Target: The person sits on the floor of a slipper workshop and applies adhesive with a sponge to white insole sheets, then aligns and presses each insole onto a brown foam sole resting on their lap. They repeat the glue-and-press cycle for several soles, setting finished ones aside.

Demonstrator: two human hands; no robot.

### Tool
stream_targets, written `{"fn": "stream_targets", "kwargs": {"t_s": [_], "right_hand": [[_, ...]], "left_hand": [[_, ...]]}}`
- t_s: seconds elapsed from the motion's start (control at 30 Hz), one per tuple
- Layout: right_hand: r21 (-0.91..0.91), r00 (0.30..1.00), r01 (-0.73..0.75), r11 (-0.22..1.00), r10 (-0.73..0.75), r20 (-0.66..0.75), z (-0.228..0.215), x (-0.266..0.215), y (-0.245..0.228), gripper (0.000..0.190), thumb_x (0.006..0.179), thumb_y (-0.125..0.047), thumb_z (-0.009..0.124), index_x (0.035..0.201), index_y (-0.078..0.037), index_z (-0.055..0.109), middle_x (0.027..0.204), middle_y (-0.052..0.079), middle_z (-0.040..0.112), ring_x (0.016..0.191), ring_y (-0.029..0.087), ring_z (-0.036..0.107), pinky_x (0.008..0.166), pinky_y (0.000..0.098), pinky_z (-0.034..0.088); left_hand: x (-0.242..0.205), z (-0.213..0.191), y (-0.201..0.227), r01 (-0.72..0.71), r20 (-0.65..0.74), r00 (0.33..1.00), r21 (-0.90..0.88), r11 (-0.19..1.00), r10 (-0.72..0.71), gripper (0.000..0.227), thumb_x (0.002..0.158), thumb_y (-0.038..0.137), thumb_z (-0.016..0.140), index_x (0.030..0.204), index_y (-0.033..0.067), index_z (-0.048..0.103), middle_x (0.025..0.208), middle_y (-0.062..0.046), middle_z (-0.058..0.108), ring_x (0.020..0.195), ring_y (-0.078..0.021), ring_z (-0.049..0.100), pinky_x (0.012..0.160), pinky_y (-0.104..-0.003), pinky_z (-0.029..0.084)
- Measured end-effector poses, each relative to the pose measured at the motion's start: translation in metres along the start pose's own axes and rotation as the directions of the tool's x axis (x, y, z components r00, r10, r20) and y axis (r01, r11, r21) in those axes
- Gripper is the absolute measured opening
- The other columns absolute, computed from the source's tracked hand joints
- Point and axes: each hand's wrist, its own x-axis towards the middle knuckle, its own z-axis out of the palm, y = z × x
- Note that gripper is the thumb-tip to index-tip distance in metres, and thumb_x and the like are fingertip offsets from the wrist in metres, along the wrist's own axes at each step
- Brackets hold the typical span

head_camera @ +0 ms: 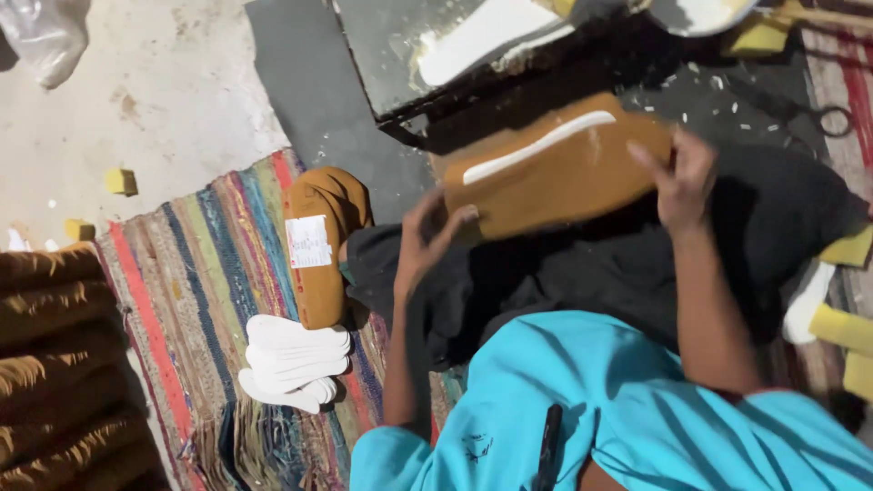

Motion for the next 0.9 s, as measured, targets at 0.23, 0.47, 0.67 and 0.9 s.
{"fn": "stream_targets", "kwargs": {"t_s": [0.23,0.47,0.67,0.9], "right_hand": [[-0.198,0.991,-0.029,0.98,0.054,0.121,-0.003,0.067,0.007,0.03,0.091,-0.013,0.085,0.114,0.003,0.075,0.102,0.007,0.076,0.085,0.01,0.07,0.076,0.0267,0.058],[-0.38,0.988,-0.034,0.924,0.088,0.126,-0.001,0.07,0.021,0.027,0.089,-0.017,0.088,0.108,0.0,0.078,0.096,0.007,0.078,0.081,0.008,0.07,0.071,0.0245,0.055],[-0.281,0.998,0.032,0.959,-0.015,0.065,-0.013,0.066,0.08,0.032,0.09,-0.014,0.093,0.107,0.001,0.07,0.097,0.007,0.072,0.079,0.008,0.064,0.07,0.025,0.052],[0.557,0.906,-0.092,0.825,0.302,-0.298,-0.114,-0.002,0.145,0.021,0.105,-0.024,0.073,0.111,-0.01,0.058,0.093,0.004,0.065,0.078,0.015,0.065,0.067,0.0278,0.051]], "left_hand": [[0.041,0.011,0.008,-0.104,-0.093,0.99,0.047,0.993,0.108,0.035,0.1,0.006,0.074,0.132,-0.0026,0.061,0.096,-0.007,0.069,0.088,-0.0061,0.063,0.073,-0.025,0.055],[0.033,0.014,-0.01,0.137,-0.138,0.976,-0.201,0.97,-0.166,0.039,0.095,0.009,0.073,0.131,-0.0028,0.061,0.096,-0.009,0.073,0.079,-0.01,0.071,0.054,-0.025,0.054],[0.035,0.013,-0.05,0.153,-0.198,0.964,-0.131,0.98,-0.177,0.038,0.095,0.011,0.077,0.128,-0.0036,0.064,0.092,-0.008,0.073,0.077,-0.0084,0.066,0.059,-0.025,0.055],[0.032,0.007,-0.078,0.142,-0.193,0.967,-0.142,0.98,-0.168,0.037,0.093,0.011,0.079,0.126,0.0008,0.067,0.088,-0.005,0.071,0.073,-0.0086,0.064,0.06,-0.025,0.053]]}}
